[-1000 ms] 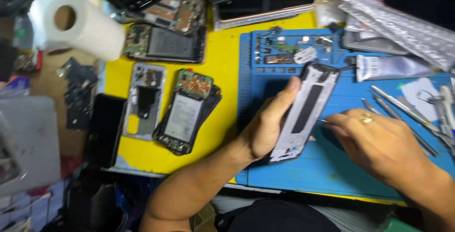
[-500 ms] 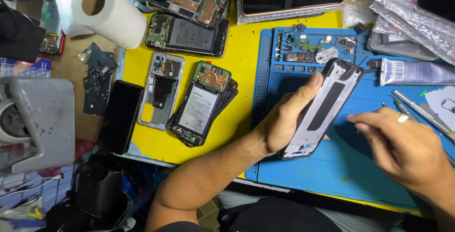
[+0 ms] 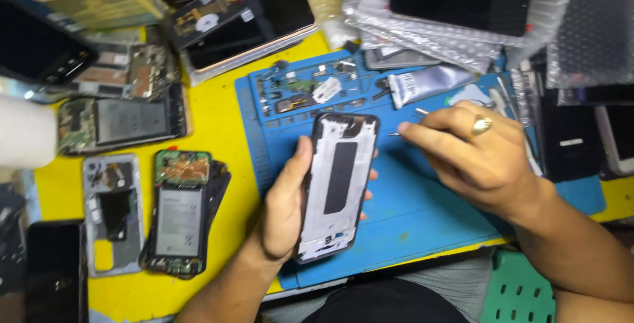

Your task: The person uses a metal spudger to pry and separate the screen assembly from the frame of a disassembled smartphone. They work along the edges of the device, carefully lifting the screen while holding the phone body steady on a blue work mat.

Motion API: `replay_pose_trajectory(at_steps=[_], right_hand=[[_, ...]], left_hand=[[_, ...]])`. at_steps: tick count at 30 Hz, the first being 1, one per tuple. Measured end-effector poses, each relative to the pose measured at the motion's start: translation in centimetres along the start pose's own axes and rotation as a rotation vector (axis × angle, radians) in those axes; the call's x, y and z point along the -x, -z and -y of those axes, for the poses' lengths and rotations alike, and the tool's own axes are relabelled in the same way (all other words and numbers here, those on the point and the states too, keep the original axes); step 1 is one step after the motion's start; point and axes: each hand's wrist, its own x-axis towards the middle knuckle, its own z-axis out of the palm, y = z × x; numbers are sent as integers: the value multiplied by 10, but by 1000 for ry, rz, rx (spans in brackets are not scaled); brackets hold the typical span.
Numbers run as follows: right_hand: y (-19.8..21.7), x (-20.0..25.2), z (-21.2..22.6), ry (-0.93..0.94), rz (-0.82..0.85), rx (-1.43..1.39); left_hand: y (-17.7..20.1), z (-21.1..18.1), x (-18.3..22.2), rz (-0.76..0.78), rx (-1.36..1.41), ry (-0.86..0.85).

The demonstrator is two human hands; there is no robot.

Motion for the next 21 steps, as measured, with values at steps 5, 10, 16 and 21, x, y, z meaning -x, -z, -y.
replay_pose_trajectory(at_steps=[5, 10, 16, 21], right_hand=[[-1, -2, 0, 15, -29, 41], [4, -3, 1, 5, -10, 43], [9, -8, -5, 90, 35, 118], [10, 0, -15, 192, 211, 113]], left_hand=[[-1, 0, 3, 9, -15, 14], [1, 2, 3, 4, -26, 14], [-4, -5, 4, -120, -171, 107], [3, -3, 1, -93, -225, 139]])
